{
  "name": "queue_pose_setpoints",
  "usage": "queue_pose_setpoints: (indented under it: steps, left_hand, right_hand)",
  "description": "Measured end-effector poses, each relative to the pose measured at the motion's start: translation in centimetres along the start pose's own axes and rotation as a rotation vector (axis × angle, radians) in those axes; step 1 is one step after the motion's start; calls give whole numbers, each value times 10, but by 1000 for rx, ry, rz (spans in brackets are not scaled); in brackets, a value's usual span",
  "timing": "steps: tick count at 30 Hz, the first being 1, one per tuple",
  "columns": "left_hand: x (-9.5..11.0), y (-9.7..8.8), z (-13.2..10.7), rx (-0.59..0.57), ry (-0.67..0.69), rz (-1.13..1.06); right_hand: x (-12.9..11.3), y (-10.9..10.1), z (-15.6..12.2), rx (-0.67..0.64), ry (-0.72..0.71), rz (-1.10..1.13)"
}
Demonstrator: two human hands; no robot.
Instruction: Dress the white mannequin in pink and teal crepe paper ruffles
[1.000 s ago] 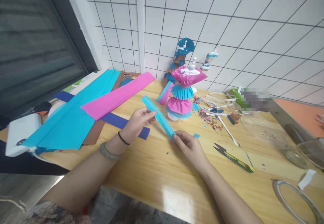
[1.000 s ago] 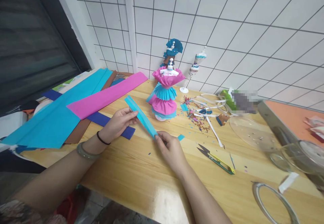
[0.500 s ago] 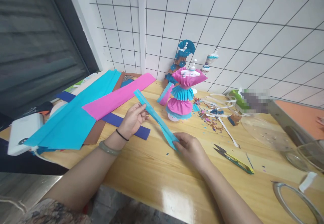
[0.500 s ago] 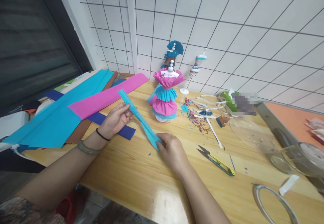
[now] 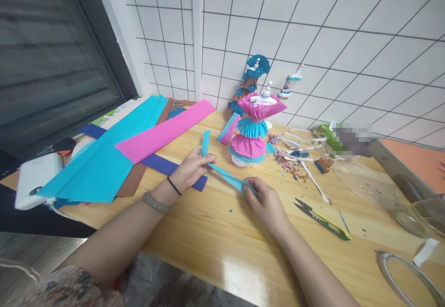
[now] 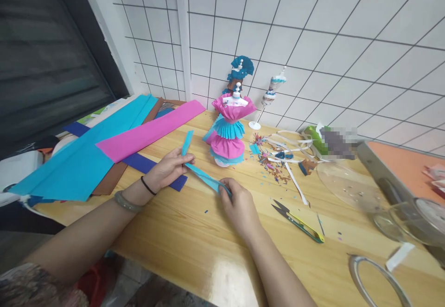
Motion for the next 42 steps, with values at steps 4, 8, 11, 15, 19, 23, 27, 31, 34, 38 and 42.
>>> queue_pose_setpoints:
  steps: [4,8,11,15,19,23,27,31,34,38,42]
  left_hand:
    - [-8,5,-2,-42,-86,-24]
    - [-6,2,1,-27,-75,-203]
    - [-2,1,2,8,-29,-316]
    - [-7,9,-5,-89,-123,-269]
    - [-17,18,-16,-259,-339,-86]
    - [-18,20,-21,-327,-417,1]
    - [-18,20,-24,-273,-413,3]
    - [-21,18,-20,-288,-380,6]
    - [-21,14,-15,-268,-326,-62]
    - [-13,10,-11,-223,-273,-73]
    - [-10,13,-17,-275,-312,12]
  right_hand:
    - [-1,1,0,37,11,73]
    - [-3,-1,1,115,125,163]
    - [-4,-2,2,171,179,209]
    - [-6,-1,-1,165,111,153]
    - [-9,2,-4,151,-6,82]
    - [-10,5,-5,129,-28,82]
    - [-10,9,-6,109,-26,88]
    - [-12,10,-7,58,-41,131]
    - [-15,9,-7,7,-42,170]
    - [-15,8,-4,0,65,262]
    - [-11,8,-2,76,199,352]
Point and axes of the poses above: each hand's wrist, its own z-axis towards the middle knuckle, its own y-axis out of the palm, x = y × z, the point moved 1 cm from there along z, towards the middle knuckle, and after that the axes turned 4 degrees about x, right-handed, at the moved point
